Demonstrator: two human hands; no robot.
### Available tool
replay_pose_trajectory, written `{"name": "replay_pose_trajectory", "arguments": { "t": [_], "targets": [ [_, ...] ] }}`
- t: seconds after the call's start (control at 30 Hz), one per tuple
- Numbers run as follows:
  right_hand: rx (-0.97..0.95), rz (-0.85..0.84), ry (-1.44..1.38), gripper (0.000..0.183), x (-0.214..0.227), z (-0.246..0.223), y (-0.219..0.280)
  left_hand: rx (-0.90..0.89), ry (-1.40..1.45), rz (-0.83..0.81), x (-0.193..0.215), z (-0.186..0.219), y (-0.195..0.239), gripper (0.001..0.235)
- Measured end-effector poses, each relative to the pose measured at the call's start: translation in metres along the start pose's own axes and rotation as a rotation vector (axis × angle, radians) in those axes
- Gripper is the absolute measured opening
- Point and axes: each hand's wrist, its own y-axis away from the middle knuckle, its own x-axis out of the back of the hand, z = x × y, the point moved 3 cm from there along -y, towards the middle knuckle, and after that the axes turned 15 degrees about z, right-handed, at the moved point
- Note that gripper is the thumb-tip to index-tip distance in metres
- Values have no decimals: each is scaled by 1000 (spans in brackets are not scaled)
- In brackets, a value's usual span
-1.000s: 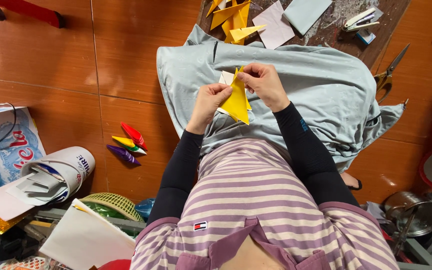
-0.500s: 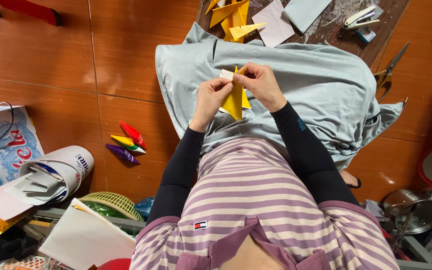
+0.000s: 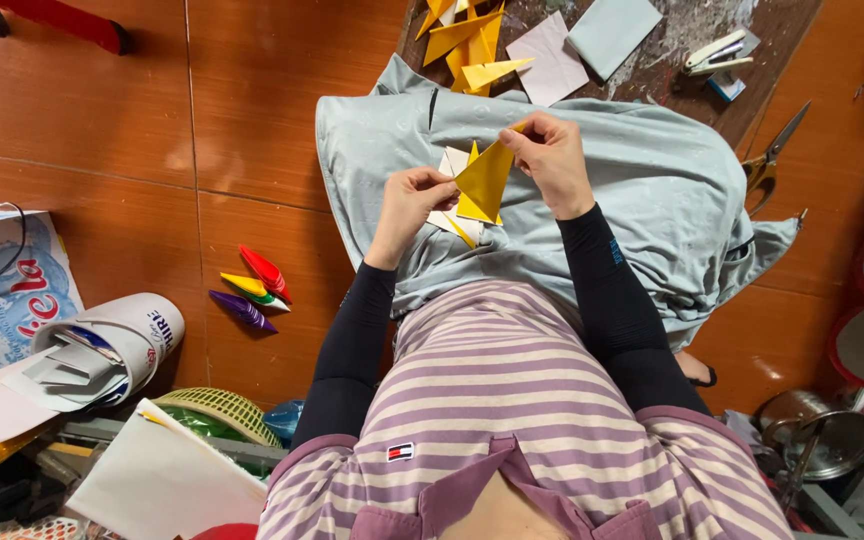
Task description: Folding pieces of colored paper into origami shapes.
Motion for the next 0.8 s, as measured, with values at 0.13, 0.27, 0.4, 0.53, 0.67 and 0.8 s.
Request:
{"name": "replay_pose_trajectory", "arguments": {
  "t": [0.13, 0.27, 0.4, 0.53, 0.67, 0.8],
  "targets": [
    [3, 18, -73, 11, 12, -12, -3, -11, -7, 40, 8, -6, -5, 9],
    [-58, -62, -131, 8, 5, -14, 1, -112, 165, 15, -6, 26, 6, 26],
    [-82, -184, -79, 9, -8, -13, 11, -46, 185, -91, -6, 7, 3, 33],
    [-96, -297, 11, 7, -8, -26, 21, 8, -38, -36, 13, 18, 6, 27],
    [-152, -437, -40, 5, -6, -34, 30, -8, 57, -276, 33, 24, 13, 36],
    [-134, -513, -93, 12, -2, -34, 32, -16, 49, -510, 29, 42, 26, 32]
  ]
}}
